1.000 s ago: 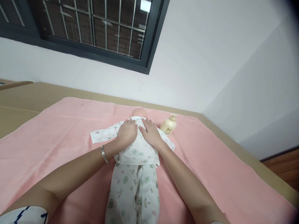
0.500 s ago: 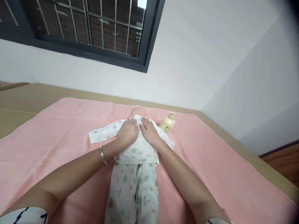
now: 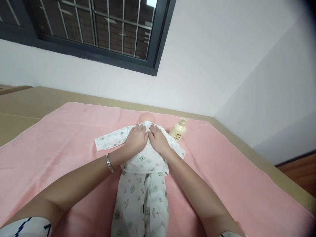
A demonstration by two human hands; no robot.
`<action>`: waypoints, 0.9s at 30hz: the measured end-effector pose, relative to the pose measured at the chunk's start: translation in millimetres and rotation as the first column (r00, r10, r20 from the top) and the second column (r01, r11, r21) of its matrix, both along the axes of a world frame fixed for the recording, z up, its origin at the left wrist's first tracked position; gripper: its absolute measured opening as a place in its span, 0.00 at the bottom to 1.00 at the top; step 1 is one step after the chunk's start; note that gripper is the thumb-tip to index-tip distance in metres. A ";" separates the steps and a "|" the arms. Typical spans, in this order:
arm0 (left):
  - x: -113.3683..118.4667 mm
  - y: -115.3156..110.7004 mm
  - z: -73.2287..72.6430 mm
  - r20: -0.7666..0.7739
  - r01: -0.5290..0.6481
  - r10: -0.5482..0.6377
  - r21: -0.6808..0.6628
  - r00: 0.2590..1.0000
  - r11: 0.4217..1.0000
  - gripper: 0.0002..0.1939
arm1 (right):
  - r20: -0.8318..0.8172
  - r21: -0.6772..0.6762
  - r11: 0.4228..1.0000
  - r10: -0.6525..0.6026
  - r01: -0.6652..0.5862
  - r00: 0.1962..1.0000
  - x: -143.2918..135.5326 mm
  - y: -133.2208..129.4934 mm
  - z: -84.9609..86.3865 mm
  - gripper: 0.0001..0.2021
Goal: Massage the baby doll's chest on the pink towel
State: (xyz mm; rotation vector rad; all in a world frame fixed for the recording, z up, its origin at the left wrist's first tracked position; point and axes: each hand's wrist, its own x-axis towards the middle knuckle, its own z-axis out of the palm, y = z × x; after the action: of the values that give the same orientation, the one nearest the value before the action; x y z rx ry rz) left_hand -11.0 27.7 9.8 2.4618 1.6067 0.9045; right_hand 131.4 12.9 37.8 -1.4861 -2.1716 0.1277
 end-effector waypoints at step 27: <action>-9.0 23.1 3.6 0.125 0.040 -0.027 -0.104 0.992 0.994 0.21 | 0.241 0.027 0.998 -0.060 0.055 0.969 -18.8 -26.2 2.4 0.24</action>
State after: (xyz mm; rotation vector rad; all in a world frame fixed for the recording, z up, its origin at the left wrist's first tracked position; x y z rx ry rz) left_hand -19.9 50.8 13.5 2.3068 1.5271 0.9211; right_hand 112.6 -13.3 40.3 -1.6235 -2.3069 -0.1008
